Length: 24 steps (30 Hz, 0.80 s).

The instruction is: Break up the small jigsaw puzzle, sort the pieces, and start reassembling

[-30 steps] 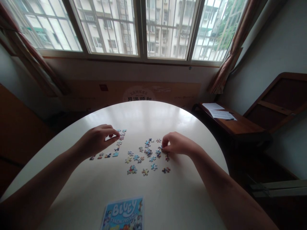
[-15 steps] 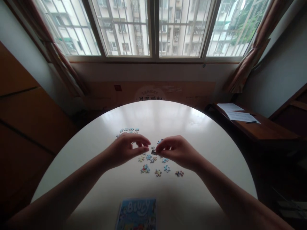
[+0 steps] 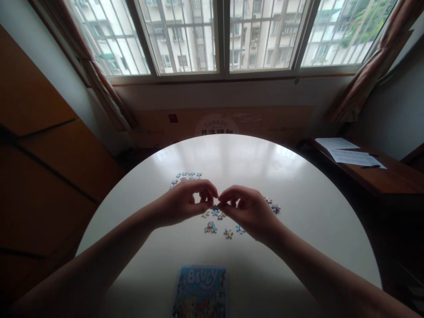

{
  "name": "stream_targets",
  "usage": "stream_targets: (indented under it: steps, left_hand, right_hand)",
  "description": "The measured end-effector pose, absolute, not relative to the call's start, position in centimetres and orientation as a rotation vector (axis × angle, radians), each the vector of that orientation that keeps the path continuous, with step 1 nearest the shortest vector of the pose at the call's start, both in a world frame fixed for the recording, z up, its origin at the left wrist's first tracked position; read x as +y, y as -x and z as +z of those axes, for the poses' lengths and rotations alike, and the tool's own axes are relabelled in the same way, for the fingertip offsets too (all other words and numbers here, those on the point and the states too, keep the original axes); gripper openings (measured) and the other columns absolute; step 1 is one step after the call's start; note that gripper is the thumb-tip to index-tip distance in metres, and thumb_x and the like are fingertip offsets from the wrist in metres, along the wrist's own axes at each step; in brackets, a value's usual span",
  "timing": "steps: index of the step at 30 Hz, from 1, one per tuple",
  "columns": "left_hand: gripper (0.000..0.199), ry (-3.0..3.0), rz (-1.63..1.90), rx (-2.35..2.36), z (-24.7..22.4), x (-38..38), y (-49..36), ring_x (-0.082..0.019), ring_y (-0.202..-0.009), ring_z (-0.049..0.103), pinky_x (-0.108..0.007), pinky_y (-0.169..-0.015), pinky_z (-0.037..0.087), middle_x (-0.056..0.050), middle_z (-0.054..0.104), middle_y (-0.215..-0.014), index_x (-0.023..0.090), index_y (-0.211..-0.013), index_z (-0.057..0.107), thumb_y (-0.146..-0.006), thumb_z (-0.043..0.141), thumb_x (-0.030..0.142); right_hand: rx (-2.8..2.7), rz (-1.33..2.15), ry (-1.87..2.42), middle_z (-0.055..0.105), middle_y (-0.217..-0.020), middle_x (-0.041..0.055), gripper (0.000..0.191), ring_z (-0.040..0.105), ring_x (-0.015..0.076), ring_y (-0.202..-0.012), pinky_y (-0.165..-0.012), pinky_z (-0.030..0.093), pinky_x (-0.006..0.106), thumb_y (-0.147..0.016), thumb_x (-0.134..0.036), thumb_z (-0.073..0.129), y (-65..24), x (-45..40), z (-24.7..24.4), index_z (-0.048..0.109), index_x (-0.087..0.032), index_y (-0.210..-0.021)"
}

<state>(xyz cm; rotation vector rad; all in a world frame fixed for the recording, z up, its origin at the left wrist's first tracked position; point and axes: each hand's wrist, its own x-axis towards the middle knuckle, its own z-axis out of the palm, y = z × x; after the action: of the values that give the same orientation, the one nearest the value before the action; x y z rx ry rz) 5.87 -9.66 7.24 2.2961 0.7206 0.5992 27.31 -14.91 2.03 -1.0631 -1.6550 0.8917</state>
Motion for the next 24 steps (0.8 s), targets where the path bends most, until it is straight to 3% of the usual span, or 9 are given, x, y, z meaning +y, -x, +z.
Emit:
stream_targets:
  steps: [6,10,17,21,24]
  left_hand:
    - [0.031,-2.260,0.800,1.220,8.3,-5.2,-2.6,-0.012,-0.062,0.056,-0.026,-0.056,0.047,-0.008,0.071,-0.093,0.017,-0.100,0.077,-0.086,0.050,0.015]
    - [0.029,-1.995,0.717,1.496,7.1,-3.4,-0.5,-0.011,-0.048,0.049,-0.026,-0.045,0.041,-0.005,0.071,-0.076,0.016,-0.100,0.077,-0.085,0.052,0.020]
    - [0.016,-1.985,0.720,1.548,3.4,-3.5,0.9,-0.017,-0.067,0.068,-0.029,-0.065,0.054,-0.004,0.076,-0.080,0.017,-0.089,0.074,-0.078,0.065,0.025]
    - [0.013,-2.033,0.652,1.645,2.4,-3.7,0.6,-0.019,-0.079,0.070,-0.029,-0.073,0.053,-0.002,0.077,-0.084,0.021,-0.086,0.075,-0.078,0.068,0.028]
    - [0.010,-2.063,0.569,1.719,2.1,-4.0,0.1,-0.019,-0.080,0.070,-0.029,-0.069,0.051,0.000,0.077,-0.085,0.024,-0.084,0.076,-0.080,0.068,0.029]
  right_hand:
    - [-1.533,0.703,1.157,0.071,-0.087,0.0070,0.023,0.066,0.0175,-0.077,-0.062,0.056,0.030,-0.085,-0.040,0.071,-29.4,-14.0,2.4,0.072,-0.019,-0.093]
    - [-1.547,0.671,1.169,0.072,-0.089,0.0076,0.021,0.068,0.0194,-0.080,-0.066,0.057,0.031,-0.086,-0.038,0.070,-30.1,-13.6,2.3,0.073,-0.019,-0.094]
    - [-1.588,0.634,1.158,0.074,-0.089,0.0069,0.021,0.070,0.0198,-0.081,-0.067,0.060,0.030,-0.087,-0.039,0.070,-30.5,-13.6,2.0,0.074,-0.021,-0.096]
    - [-1.613,0.612,1.118,0.074,-0.088,0.0055,0.018,0.071,0.0188,-0.081,-0.067,0.061,0.028,-0.087,-0.037,0.070,-30.7,-13.6,2.0,0.073,-0.021,-0.095]
    - [-1.641,0.580,1.103,0.074,-0.086,0.0043,0.014,0.071,0.0175,-0.078,-0.064,0.060,0.026,-0.087,-0.034,0.070,-30.6,-13.7,2.2,0.073,-0.022,-0.094]
